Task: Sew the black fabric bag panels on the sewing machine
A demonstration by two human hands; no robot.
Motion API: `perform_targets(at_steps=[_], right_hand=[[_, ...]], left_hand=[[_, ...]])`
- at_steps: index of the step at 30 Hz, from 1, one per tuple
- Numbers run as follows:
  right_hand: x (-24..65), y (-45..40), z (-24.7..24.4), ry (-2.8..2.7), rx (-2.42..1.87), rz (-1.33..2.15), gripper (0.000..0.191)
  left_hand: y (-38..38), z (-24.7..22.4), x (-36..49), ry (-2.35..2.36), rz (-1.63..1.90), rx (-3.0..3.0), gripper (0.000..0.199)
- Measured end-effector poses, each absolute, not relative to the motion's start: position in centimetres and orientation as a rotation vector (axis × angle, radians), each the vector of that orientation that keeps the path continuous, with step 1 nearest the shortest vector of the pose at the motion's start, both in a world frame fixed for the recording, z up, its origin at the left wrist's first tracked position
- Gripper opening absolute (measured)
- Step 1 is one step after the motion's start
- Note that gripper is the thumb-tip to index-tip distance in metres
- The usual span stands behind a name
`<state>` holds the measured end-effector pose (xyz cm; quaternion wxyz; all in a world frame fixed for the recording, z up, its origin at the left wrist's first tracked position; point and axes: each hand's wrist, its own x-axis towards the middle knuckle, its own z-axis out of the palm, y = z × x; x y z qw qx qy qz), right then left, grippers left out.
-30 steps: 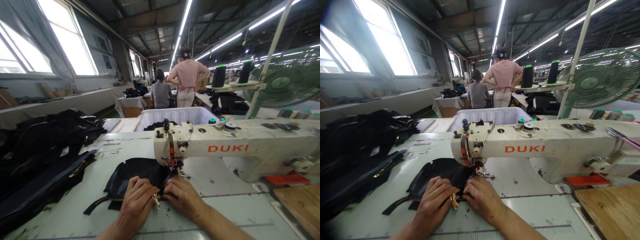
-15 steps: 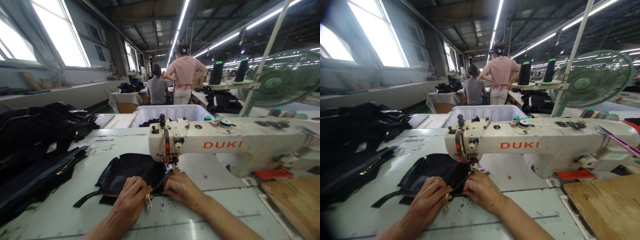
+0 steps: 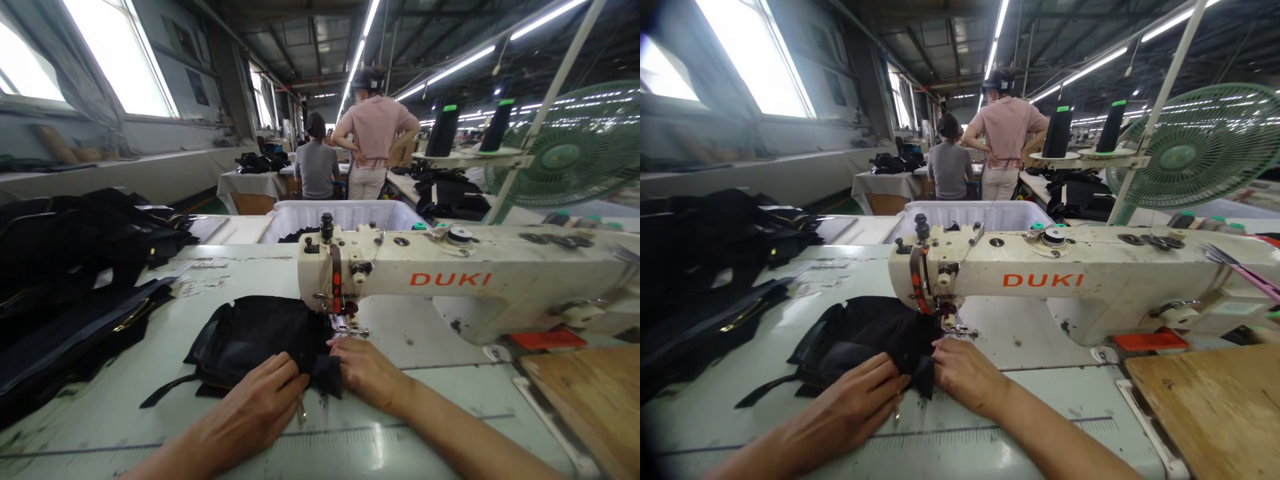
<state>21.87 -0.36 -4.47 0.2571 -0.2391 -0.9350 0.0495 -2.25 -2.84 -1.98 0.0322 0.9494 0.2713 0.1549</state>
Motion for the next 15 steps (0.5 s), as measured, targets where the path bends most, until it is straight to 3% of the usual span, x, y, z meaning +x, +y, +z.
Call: perform_targets(at_steps=[4,8,13,15], right_hand=[[22.1,-1.2,-4.6,-2.538,-0.716,0.092,0.028],[22.2,-2.0,-4.5,-2.527,-0.789,0.088,0.028],[22.6,-3.1,-4.1,-2.543,-0.854,0.087,0.017],[22.7,-3.7,-4.0,-2.559,-0.924,0.059,0.019]], left_hand=[[-3.2,-1.0,-1.7,0.977,0.362,2.695,0.024],[-1.9,-1.7,-0.9,1.011,0.534,2.634,0.013],[0.2,-2.4,0.0,1.147,0.504,2.504,0.036],[0.7,-2.3,0.3,1.168,0.44,2.489,0.034]])
